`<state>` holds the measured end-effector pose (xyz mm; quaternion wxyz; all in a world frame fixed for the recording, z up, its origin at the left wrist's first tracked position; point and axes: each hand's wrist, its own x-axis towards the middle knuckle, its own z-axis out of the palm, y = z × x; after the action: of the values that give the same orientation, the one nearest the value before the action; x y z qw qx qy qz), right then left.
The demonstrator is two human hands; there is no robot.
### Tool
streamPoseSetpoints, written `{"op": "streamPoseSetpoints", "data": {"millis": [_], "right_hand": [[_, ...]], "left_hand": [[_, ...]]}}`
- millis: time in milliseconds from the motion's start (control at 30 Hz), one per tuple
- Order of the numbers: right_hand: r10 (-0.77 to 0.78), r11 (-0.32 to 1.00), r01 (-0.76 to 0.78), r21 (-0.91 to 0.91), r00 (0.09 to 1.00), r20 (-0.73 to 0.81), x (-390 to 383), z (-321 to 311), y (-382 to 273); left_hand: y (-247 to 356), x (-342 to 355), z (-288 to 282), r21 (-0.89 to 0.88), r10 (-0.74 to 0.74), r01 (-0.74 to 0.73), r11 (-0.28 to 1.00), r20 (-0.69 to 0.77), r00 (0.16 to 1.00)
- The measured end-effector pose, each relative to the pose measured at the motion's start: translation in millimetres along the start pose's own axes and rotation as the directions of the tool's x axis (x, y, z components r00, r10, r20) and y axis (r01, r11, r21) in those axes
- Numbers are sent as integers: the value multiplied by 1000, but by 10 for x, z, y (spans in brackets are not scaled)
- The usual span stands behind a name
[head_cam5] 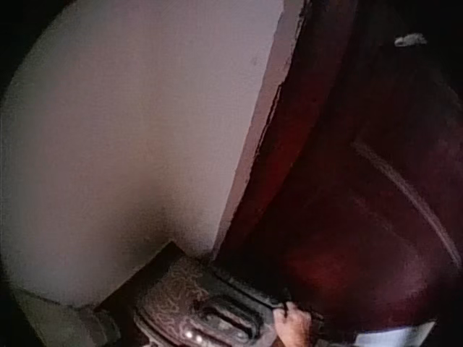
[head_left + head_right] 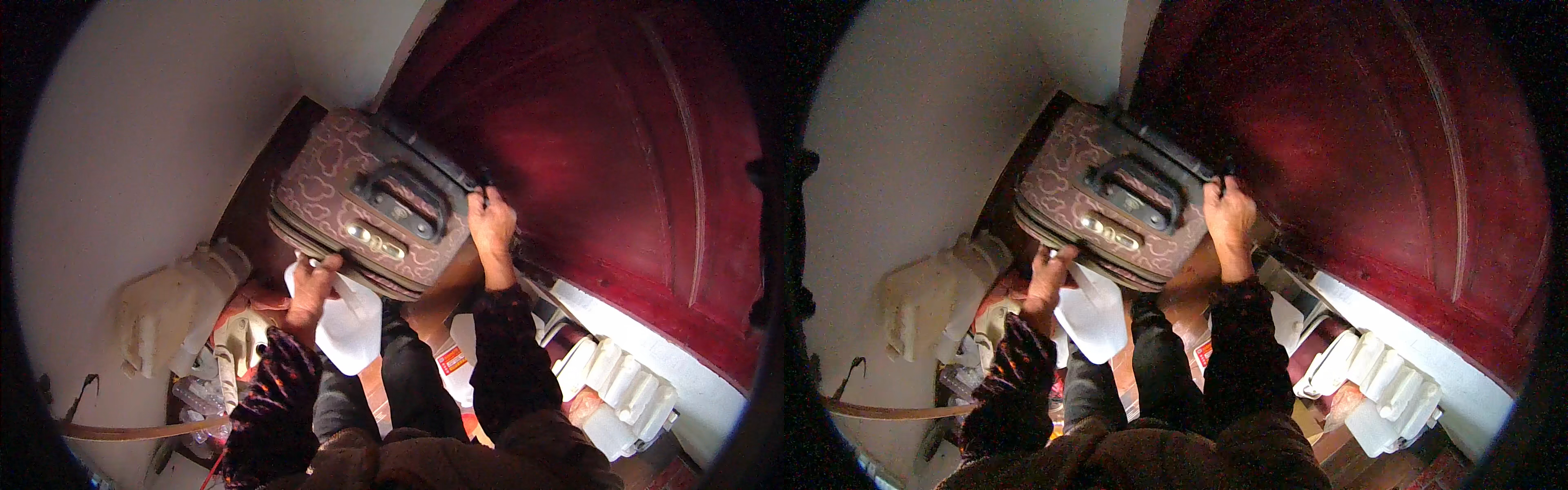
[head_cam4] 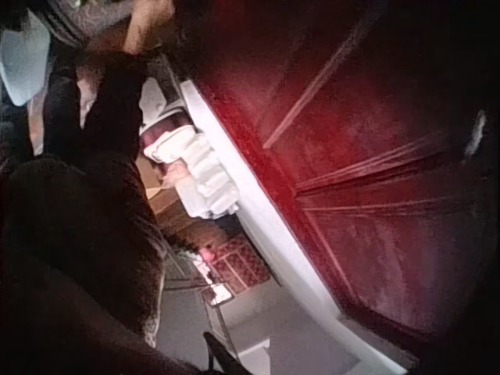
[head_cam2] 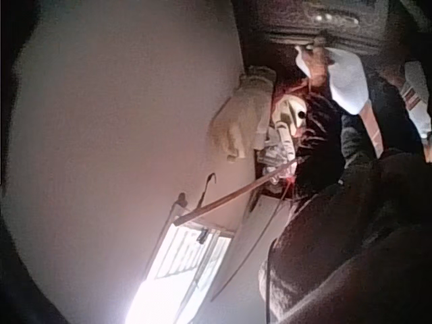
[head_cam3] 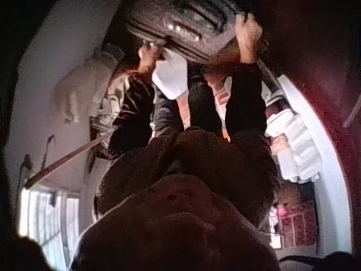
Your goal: The person wipes the exterior of several white plastic jerrycans with a dark cloth, then moves them around a cluttered stairwell landing. The person also wipes a patterned suitcase and places the jerrycans near the wall and a window.
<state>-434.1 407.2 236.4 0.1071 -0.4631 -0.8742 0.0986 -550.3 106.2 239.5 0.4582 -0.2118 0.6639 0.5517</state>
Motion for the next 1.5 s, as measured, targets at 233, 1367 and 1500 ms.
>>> {"op": "streamPoseSetpoints", "data": {"millis": [233, 1367, 1500], "right_hand": [[-151, 988, 152, 23, 987, -46, 294, -79, 468], [-40, 999, 45, 28, 985, -168, 661, -285, 1470], [32, 999, -36, -35, 994, -102, 978, -241, 1492]], "left_hand": [[-184, 1, 636, 64, 80, -79, 995, -25, 996], [-395, 92, 1729, -215, 84, -52, 975, 141, 987], [-296, 224, 1985, -228, 151, -130, 965, 75, 986]]}}
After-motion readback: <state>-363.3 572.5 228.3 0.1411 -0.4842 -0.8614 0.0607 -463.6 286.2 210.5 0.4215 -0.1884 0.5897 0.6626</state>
